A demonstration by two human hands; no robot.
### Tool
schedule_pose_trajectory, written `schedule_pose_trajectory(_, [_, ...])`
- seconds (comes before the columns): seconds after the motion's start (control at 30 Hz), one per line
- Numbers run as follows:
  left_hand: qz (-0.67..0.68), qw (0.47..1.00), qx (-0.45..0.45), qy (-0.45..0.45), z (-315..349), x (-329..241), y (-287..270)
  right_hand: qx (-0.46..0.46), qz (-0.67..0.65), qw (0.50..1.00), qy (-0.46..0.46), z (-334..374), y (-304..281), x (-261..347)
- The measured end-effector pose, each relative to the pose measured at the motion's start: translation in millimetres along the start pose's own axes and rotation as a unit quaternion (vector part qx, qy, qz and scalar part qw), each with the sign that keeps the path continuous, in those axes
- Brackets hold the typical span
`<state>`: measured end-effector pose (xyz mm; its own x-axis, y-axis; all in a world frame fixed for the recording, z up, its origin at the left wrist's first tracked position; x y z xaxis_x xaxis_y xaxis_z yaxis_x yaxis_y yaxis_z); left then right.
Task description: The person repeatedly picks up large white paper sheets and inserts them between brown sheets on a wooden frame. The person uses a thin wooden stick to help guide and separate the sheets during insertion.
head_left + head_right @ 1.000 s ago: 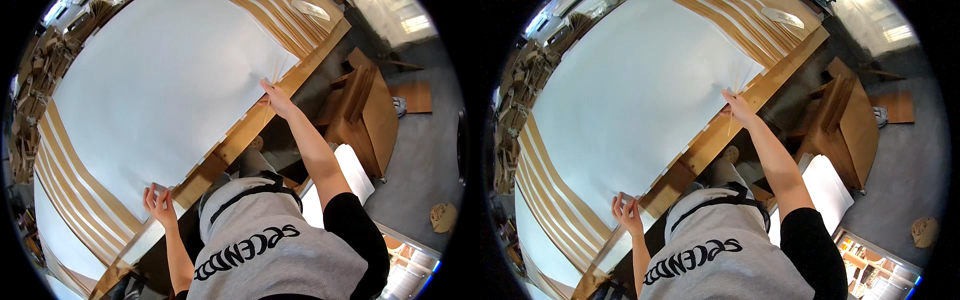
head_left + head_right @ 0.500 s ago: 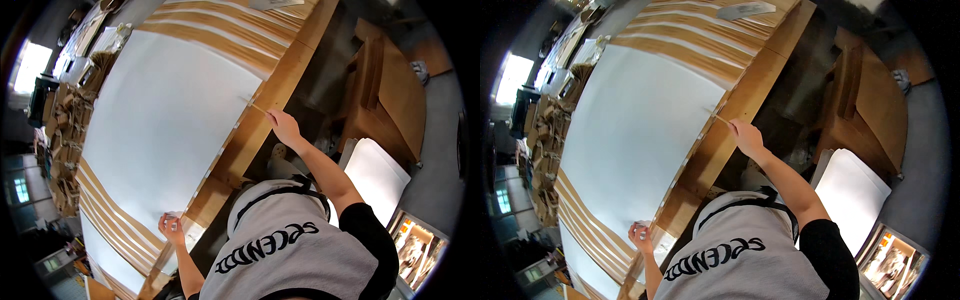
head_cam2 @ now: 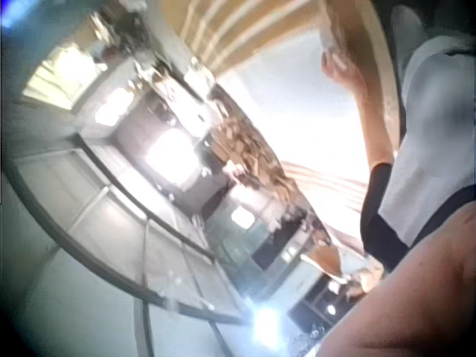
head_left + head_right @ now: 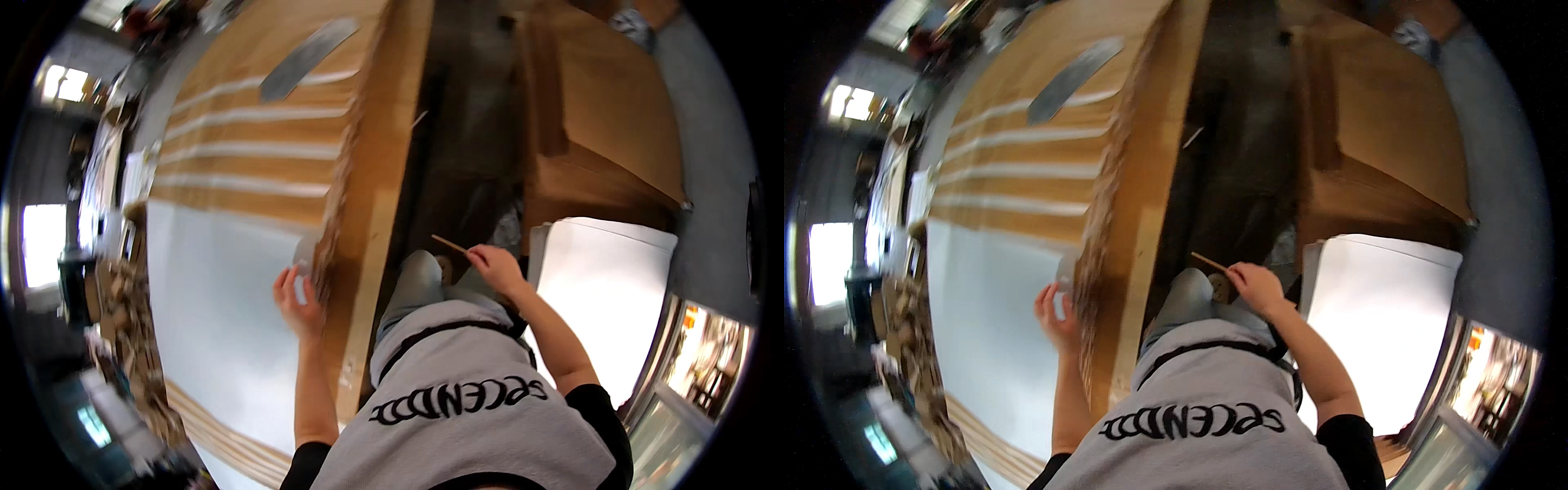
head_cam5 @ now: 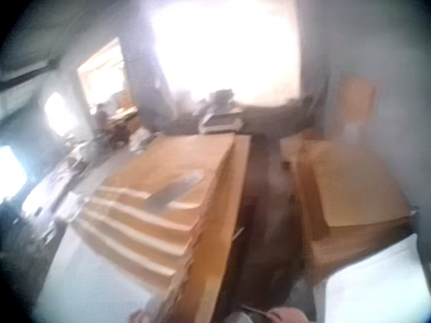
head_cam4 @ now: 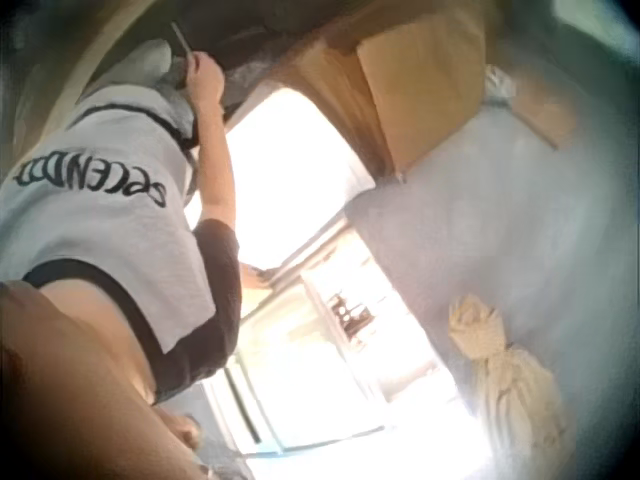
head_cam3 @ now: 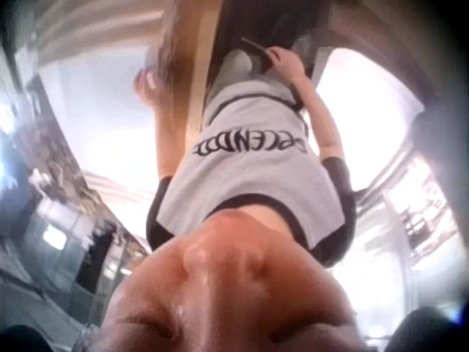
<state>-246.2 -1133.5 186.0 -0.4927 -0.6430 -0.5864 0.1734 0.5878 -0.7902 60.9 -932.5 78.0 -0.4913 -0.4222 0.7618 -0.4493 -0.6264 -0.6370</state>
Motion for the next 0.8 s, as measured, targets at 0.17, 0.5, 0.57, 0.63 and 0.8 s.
schedule_pose_trajectory(0.17, [0.084, 0.987, 0.125, 0.056, -54.9, -72.5, 69.2, -0.073, -0.046, 0.988, 0.128, -19.4, -33.6, -47.6])
schedule_pose_trajectory(0.5, [0.155, 0.883, 0.426, 0.123, -133.1, -226.2, 265.9, -0.106, 0.031, 0.973, 0.201, -131.9, -146.4, -137.6])
schedule_pose_trajectory(0.57, [0.165, 0.850, 0.494, 0.083, -161.2, -253.6, 293.2, -0.092, -0.028, 0.965, 0.242, -158.9, -170.5, -139.0])
schedule_pose_trajectory(0.63, [0.185, 0.834, 0.513, 0.086, -190.4, -285.3, 321.7, -0.116, -0.033, 0.960, 0.251, -183.0, -206.5, -152.4])
schedule_pose_trajectory(0.8, [0.191, 0.822, 0.523, 0.119, -258.8, -370.1, 383.4, -0.231, 0.000, 0.937, 0.264, -220.6, -289.5, -204.2])
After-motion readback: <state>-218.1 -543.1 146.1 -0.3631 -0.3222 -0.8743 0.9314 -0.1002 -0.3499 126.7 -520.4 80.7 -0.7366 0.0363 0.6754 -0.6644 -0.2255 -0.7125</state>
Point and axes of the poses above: each hand's wrist, its own z-axis away from the middle knuckle, its own y-axis out of the palm, x = y × z, the point moved 7 cm from there along -z, towards the middle knuckle, and after that the axes turned 14 degrees about -y, right-handed, at the moved point
